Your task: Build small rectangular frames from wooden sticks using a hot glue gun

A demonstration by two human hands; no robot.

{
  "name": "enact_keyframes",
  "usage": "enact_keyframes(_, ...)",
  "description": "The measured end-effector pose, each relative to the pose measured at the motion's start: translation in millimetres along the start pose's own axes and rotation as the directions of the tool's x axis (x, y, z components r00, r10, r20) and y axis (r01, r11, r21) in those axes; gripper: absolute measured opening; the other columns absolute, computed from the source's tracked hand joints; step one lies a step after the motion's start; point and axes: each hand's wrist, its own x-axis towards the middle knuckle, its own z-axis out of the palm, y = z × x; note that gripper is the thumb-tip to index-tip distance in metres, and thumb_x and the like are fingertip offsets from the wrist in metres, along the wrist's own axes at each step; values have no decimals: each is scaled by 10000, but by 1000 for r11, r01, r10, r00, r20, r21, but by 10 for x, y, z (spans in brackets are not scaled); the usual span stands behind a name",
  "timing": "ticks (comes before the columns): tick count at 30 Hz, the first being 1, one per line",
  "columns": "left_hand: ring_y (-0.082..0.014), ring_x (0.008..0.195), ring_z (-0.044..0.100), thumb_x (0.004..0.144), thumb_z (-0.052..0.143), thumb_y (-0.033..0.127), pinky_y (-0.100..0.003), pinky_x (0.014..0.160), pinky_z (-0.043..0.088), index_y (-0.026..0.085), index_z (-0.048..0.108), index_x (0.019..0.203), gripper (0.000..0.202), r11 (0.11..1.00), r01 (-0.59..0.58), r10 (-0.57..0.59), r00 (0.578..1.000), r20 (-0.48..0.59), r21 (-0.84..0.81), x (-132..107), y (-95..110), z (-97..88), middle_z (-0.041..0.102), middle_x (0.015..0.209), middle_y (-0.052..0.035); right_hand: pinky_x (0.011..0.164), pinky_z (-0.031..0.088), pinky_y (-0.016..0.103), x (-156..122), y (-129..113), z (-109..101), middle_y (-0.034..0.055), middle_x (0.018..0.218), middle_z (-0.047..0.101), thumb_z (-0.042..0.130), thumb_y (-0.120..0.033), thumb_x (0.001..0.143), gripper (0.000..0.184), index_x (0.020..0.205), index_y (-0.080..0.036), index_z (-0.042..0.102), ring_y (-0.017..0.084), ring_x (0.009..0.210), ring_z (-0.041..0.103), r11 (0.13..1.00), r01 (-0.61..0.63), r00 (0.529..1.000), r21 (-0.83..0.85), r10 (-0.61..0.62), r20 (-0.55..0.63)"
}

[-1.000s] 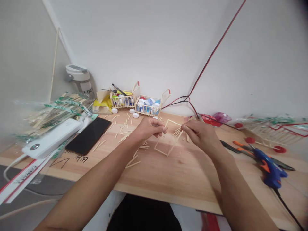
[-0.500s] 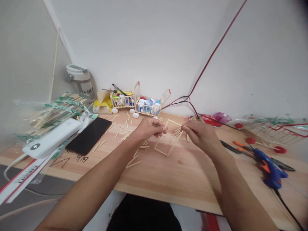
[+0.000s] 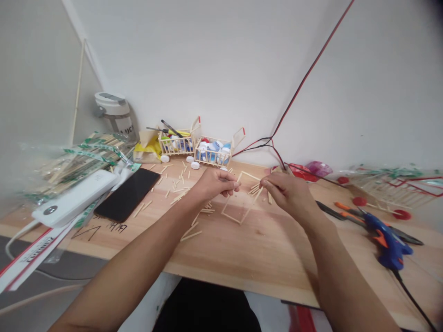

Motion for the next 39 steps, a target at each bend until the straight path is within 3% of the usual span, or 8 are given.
enact_keyframes(39, -59, 520, 519, 679, 727, 275, -184, 490, 429, 93, 680, 703, 190, 1000, -4, 4, 1000, 6, 14, 10, -17, -15, 661, 669, -45, 574, 317, 277, -2, 18, 21, 5, 628, 557, 442, -242, 948, 298, 665, -199, 525, 145, 615, 504, 1000, 2, 1000, -20, -2, -1)
